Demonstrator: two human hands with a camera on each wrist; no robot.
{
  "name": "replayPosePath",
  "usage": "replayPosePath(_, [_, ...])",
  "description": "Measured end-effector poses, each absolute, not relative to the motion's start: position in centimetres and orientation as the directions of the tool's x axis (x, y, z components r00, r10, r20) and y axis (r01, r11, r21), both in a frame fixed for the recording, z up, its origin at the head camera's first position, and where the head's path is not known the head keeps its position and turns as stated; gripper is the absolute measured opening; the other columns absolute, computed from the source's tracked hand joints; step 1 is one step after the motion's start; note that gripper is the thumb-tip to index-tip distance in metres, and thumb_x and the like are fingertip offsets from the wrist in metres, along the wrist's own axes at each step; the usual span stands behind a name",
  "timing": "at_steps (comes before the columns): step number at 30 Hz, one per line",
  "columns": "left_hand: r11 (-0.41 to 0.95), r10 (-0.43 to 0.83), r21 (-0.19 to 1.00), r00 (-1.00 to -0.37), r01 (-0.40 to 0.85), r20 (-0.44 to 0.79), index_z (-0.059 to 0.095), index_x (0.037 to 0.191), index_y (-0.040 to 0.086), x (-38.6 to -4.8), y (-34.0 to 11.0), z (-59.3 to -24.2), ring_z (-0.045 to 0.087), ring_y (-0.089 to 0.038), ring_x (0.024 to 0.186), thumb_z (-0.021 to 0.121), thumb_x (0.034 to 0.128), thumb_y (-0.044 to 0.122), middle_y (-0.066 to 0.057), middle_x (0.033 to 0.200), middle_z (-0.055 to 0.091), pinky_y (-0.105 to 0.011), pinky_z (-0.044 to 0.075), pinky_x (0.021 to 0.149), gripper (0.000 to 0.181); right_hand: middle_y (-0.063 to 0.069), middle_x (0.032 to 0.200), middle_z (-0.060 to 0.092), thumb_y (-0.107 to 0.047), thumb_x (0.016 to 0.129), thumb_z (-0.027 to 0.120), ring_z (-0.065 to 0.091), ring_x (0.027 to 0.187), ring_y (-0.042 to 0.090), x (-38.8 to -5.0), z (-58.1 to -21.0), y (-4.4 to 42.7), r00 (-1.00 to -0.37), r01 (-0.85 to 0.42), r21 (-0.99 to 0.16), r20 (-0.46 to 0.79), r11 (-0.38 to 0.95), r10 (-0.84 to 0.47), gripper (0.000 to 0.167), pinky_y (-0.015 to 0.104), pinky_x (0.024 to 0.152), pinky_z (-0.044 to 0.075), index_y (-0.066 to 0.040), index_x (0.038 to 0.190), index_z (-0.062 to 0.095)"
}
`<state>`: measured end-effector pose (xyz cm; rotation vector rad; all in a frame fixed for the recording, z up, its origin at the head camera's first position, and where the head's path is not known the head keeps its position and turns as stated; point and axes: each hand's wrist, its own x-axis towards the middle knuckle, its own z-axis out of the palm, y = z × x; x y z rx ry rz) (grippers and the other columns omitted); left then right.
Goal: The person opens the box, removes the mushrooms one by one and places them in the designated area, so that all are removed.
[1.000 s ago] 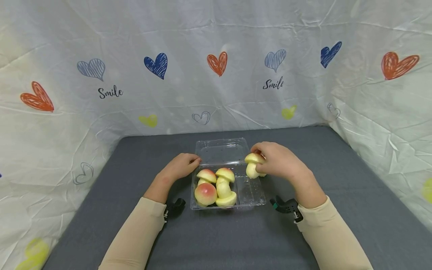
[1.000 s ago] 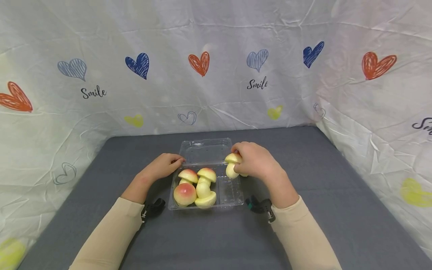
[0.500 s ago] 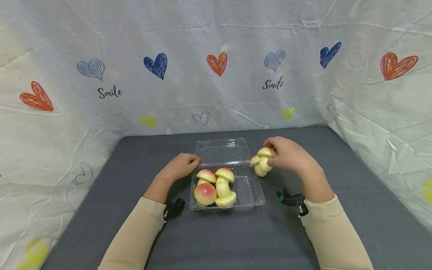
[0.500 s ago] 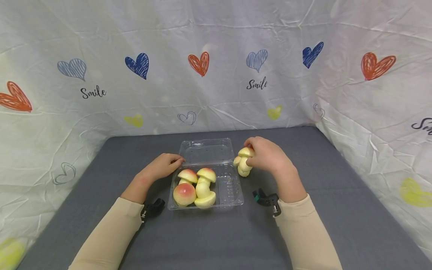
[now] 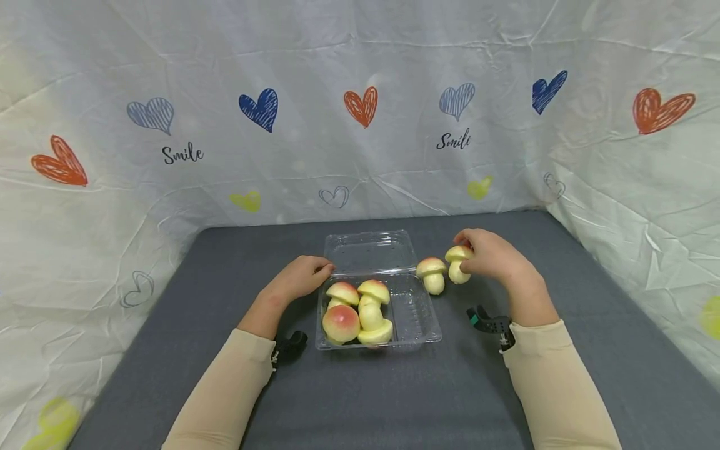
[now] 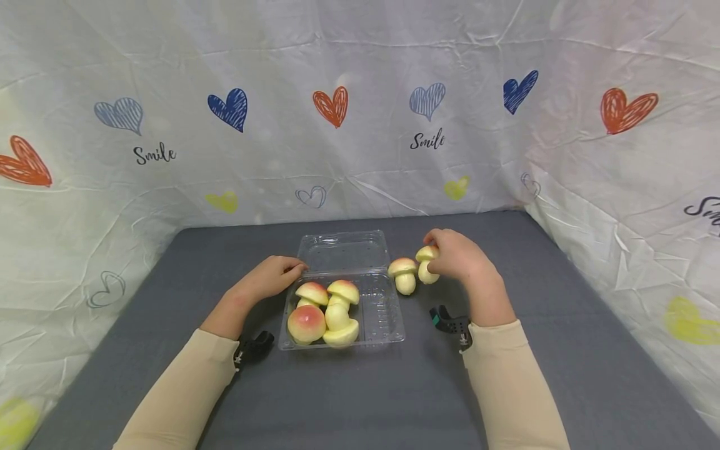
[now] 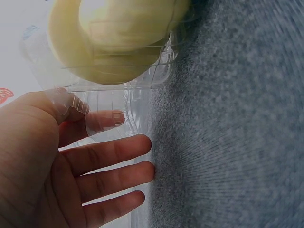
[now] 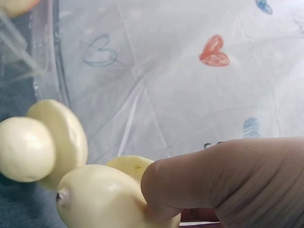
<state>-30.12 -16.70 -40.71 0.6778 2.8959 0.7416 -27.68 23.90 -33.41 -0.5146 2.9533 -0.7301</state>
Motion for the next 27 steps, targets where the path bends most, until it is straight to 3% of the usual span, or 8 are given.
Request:
replayPosePath(13, [0.789,0.433,0.468,-0.901,0.398,0.035,0.072,0.13,0.007,-30.2,-16.6,-40.8,0.067,-0.025,0.104,0.05,0.1105,0.028,-0.011,0.123,0.071,-0.044,0.054,0.088,0.036,0.021,0.113,0.063,0.006,0.078,0.064,0.054,0.084,0.029,-29.8,-36.5,24.3,-0.946,-0.287,-0.426,-0.014,0.858,-0.324,0.054,0.043,0.072,0.046,0.009,0.132,0.059])
replayPosePath(27, [0.787,0.431,0.477,-0.902,0.391,0.028,0.072,0.129,0.008,-30.1,-16.7,-40.7,0.067,-0.025,0.106,0.05,0.1104,0.028,-0.011,0.123,0.071,-0.045,0.054,0.089,0.035,0.024,0.119,0.059,0.013,0.078,0.059,0.052,0.088,0.03,-29.9,-37.2,23.7,-0.945,-0.268,-0.411,-0.065,0.872,-0.321,0.056,0.042,0.071,0.043,0.009,0.134,0.058])
